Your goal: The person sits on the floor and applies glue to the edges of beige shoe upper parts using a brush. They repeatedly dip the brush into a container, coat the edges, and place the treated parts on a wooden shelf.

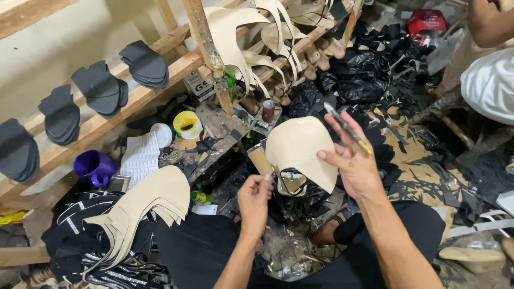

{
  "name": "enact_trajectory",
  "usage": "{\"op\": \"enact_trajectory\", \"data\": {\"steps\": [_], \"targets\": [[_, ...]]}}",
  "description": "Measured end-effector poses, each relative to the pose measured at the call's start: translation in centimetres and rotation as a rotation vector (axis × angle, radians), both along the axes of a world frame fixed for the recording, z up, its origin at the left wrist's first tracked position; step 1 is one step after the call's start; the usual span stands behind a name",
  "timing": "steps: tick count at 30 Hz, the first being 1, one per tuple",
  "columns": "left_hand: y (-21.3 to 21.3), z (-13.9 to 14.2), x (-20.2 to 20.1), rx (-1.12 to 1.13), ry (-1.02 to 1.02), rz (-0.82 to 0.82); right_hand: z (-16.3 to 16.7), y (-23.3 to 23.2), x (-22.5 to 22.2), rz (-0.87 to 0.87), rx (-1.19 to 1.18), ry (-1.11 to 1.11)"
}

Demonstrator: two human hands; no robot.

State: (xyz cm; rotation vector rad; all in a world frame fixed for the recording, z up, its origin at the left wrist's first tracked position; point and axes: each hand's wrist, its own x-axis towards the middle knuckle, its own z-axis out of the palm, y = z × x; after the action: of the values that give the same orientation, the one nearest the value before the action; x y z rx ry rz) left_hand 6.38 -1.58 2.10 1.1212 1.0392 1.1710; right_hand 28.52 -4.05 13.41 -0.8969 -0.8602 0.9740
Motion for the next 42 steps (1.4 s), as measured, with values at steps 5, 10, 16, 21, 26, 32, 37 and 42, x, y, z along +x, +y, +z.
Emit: {"op": "enact_trajectory", "data": {"steps": [5,10,16,21,26,32,37,42], "targets": [[1.3,0.0,-0.6,-0.077,-0.016,-0.027,1.0,0.1,0.4,0.023,0.022,0.048],[3.7,0.9,-0.8,-0.155,-0.231,-0.269,0.5,1.3,1.2,-0.014,0.001,0.029],[5.3,2.0,-1.2,-0.085,-0.118,-0.279,-1.5,4.3,4.9,-0.053,-0.027,0.092],[5.9,4.0,-1.0,-0.028,-0.052,-0.321,-2.2,5.6,6.6,-0.072,-0.107,0.128],[5.1,7.2,-0.5,-0.022,-0.280,-0.330,-2.5,5.4,7.5,0.056,-0.033,0.157],[5.7,10.5,0.2,-0.127,-0.574,-0.313,-4.4,3.8,4.1,-0.123,-0.004,0.268],[7.4,10.5,0.9,-0.132,-0.675,-0.293,-5.8,-2.0,-5.0,-0.022,0.278,-0.107],[9.7,9.8,1.7,-0.102,-0.679,-0.241,-2.4,-4.2,-8.6,0.123,0.149,-0.362]]}}
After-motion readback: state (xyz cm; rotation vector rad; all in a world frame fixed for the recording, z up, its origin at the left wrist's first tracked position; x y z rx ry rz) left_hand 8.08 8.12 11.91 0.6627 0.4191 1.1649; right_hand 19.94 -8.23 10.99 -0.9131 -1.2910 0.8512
